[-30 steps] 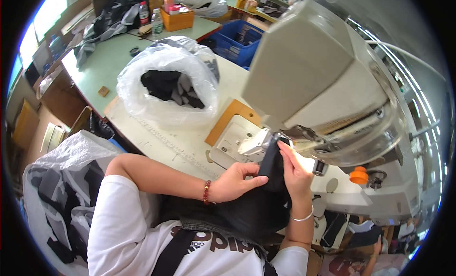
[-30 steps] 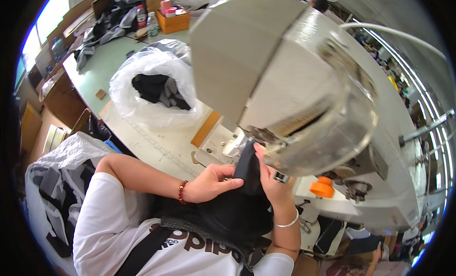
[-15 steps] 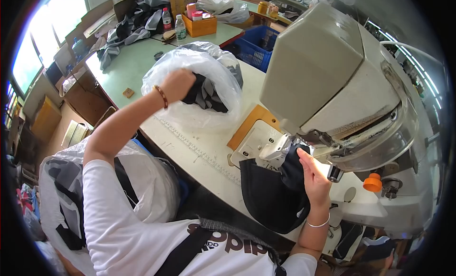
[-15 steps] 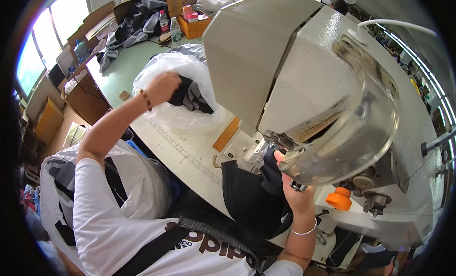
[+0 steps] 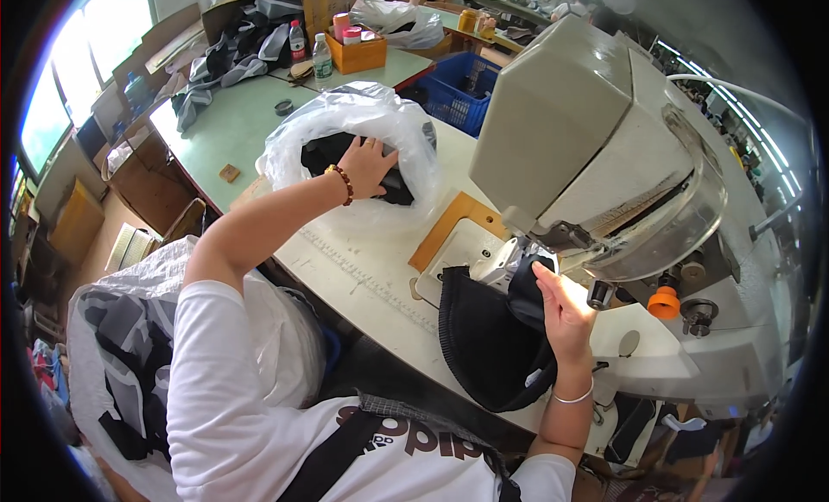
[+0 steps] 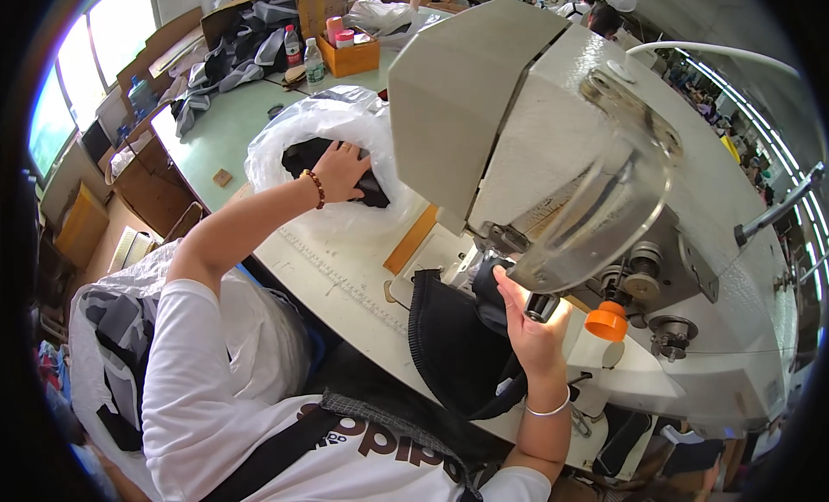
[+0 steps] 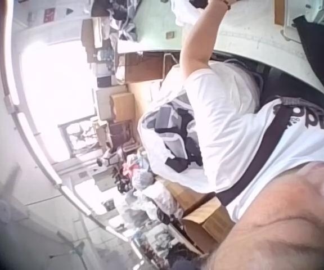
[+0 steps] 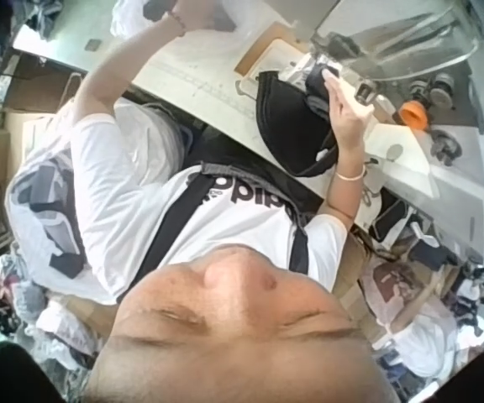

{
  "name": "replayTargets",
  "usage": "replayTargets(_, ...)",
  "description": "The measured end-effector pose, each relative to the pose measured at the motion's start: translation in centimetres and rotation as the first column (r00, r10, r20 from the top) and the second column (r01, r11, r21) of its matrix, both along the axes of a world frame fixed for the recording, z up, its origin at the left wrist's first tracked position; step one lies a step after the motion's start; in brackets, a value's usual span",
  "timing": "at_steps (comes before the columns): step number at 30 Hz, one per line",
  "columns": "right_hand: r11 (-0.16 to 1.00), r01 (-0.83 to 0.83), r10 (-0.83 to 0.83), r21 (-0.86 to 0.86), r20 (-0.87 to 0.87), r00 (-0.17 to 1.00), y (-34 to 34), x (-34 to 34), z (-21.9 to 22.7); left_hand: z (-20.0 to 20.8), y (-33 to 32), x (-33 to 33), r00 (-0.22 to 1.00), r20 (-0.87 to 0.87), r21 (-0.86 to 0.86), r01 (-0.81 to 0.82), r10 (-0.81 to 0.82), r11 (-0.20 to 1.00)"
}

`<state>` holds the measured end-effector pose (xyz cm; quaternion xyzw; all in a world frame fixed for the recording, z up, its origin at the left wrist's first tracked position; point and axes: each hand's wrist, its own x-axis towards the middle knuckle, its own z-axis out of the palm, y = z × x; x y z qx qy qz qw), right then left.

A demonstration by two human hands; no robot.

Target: Stitching various fabric and synthetic components of a shoe upper using an industrial sewing machine.

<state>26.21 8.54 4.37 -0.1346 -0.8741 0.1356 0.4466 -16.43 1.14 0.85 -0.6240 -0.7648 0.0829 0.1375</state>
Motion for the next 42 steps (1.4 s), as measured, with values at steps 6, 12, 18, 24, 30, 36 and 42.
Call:
replayTargets(6,0.999,-0.002,0.000,0.053,0.043,0.999,-0.2,0.4,0.2,0.7,0.7,-0.4,0.981,-0.192,-0.302,-0.043,-0.017,0.952)
replayTargets(12,0.995,0.027,-0.030,0.092,0.038,0.999,-0.2,0.4,-0.3,0.2,0.9,-2.4,0.853,-0.306,-0.258,0.353,-0.423,0.899)
replayTargets(18,0.992,-0.004,0.006,0.128,-0.014,1.000,0.1,0.0,-0.2,1.5,1.2,-4.4,0.846,-0.136,-0.143,0.498,-0.515,0.855)
replayTargets(24,0.993,-0.002,0.002,0.115,-0.004,1.000,0.1,0.1,0.2,2.9,-1.3,-3.1,0.875,0.082,-0.012,0.480,-0.477,0.877)
replayTargets(30,0.980,0.028,-0.032,0.198,0.014,0.999,0.2,0.2,0.3,3.7,-4.8,-3.3,0.843,0.038,0.200,0.520,-0.537,0.830)
replayTargets(36,0.984,0.015,-0.015,0.179,0.001,1.000,0.3,0.1,0.0,4.7,-9.1,-1.4,0.916,0.114,0.359,0.322,-0.383,0.876)
replayTargets(42,0.985,0.013,-0.008,0.175,-0.032,0.999,0.2,-0.3,0.0,6.6,-9.0,4.0,0.937,-0.239,0.105,0.285,-0.254,0.953)
